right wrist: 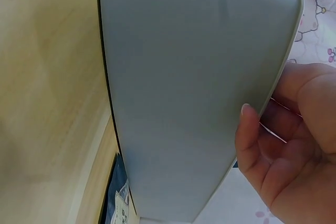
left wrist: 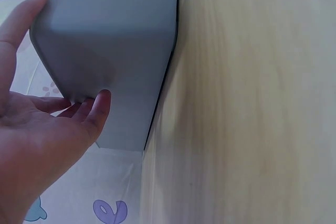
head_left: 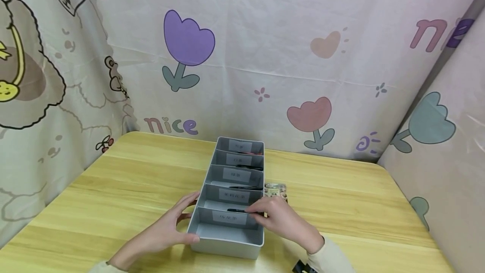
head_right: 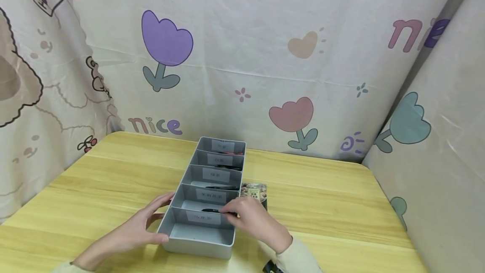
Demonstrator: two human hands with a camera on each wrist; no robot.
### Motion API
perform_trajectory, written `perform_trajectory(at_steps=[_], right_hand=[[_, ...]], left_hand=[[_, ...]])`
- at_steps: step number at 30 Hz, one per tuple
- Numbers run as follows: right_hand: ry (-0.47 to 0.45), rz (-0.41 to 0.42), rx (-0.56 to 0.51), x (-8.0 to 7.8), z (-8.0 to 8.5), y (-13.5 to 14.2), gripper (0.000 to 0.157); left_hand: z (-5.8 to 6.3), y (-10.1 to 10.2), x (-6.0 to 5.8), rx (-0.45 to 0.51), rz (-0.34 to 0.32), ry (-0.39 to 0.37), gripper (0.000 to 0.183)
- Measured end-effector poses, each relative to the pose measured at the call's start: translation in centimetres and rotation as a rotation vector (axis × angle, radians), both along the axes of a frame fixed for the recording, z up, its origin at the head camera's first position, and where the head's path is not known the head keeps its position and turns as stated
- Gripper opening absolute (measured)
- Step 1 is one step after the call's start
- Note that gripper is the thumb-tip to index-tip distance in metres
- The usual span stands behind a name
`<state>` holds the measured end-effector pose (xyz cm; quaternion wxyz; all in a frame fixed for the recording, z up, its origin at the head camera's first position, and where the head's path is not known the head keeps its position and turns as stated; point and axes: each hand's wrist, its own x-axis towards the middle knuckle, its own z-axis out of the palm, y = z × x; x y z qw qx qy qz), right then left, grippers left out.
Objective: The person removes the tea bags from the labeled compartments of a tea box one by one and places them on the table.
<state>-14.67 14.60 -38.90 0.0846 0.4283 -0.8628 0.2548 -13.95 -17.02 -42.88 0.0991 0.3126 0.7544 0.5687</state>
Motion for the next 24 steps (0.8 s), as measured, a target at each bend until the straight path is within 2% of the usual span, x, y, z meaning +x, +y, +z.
perform_trajectory(at_steps=[9,18,24], right_hand=[[0.020,0.008,-0.022,0.08,0.05,-0.15,0.017],[-0.072,0.008,-0.013,0.06,0.34,0.32,0.018],[-0.080,0.000,-0.019,0.09,0.42,0.24,0.018]], left_hand=[[-0.03,0.00,0.06,0.007,-0.004,0.005,0.088],[0.10,0.03,0.03,0.009,-0.011,0.003,0.087],[0.17,0.05,0.04,0.007,-0.012,0.011,0.087]])
